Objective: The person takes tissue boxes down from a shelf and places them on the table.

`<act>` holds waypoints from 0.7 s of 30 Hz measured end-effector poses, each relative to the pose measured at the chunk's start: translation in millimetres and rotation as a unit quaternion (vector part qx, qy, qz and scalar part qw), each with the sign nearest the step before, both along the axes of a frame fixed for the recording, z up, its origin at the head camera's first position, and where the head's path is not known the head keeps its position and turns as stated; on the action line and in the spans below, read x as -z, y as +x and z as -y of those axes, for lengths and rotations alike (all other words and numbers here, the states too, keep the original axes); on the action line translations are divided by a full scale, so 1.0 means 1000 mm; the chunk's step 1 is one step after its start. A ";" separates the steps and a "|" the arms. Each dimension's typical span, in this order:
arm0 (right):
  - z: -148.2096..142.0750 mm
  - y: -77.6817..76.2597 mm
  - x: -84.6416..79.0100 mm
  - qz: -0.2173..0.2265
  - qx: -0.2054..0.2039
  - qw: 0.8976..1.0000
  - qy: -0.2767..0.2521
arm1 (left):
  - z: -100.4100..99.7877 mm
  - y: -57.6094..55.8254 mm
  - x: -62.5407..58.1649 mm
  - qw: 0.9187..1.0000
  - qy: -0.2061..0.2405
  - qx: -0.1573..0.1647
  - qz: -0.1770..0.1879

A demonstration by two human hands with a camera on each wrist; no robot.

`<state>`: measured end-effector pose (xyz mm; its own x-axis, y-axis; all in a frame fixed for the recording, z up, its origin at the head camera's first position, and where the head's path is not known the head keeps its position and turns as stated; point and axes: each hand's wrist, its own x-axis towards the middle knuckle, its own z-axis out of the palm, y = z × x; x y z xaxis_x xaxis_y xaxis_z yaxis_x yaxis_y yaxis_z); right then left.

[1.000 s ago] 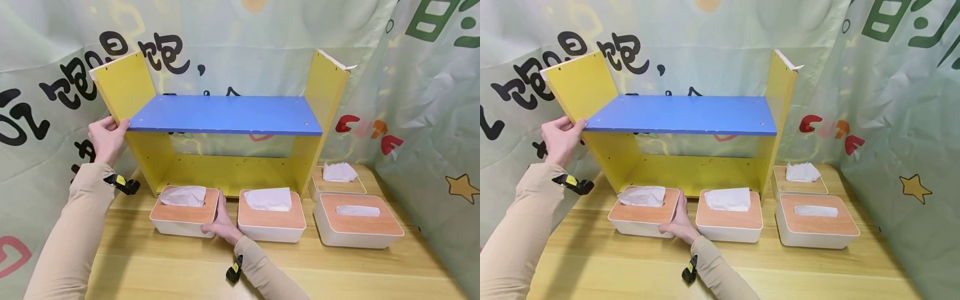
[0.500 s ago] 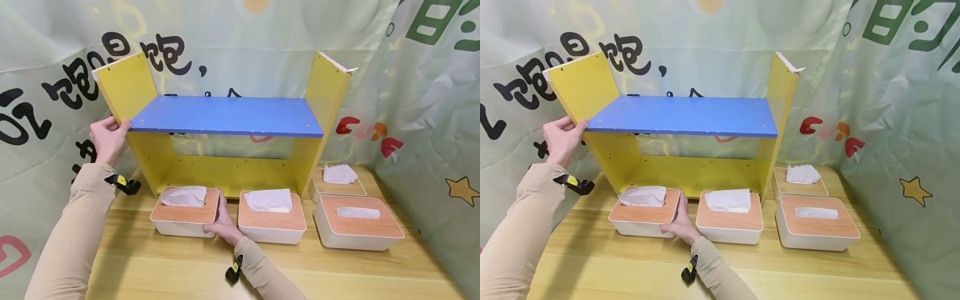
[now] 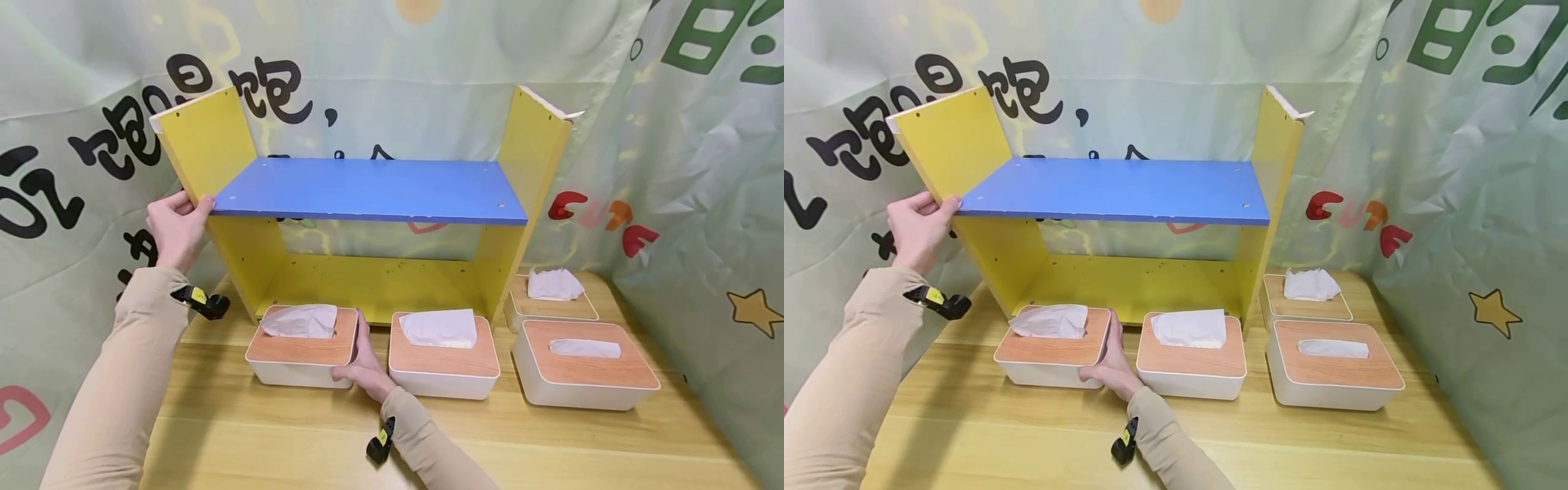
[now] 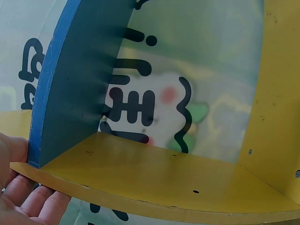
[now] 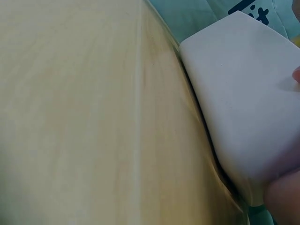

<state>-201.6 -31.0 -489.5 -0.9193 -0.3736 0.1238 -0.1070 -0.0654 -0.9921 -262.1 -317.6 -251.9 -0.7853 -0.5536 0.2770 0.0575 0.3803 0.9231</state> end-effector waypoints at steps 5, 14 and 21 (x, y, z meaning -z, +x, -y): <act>0.000 -0.001 0.000 0.000 -0.003 1.000 0.006 | 0.000 -0.001 0.000 1.000 -0.006 0.001 -0.001; 0.000 -0.002 0.000 0.001 -0.012 1.000 0.005 | -0.001 0.001 -0.001 1.000 -0.001 -0.001 0.002; 0.001 -0.001 -0.001 0.006 -0.007 1.000 0.005 | -0.001 0.000 0.000 1.000 -0.006 0.003 0.002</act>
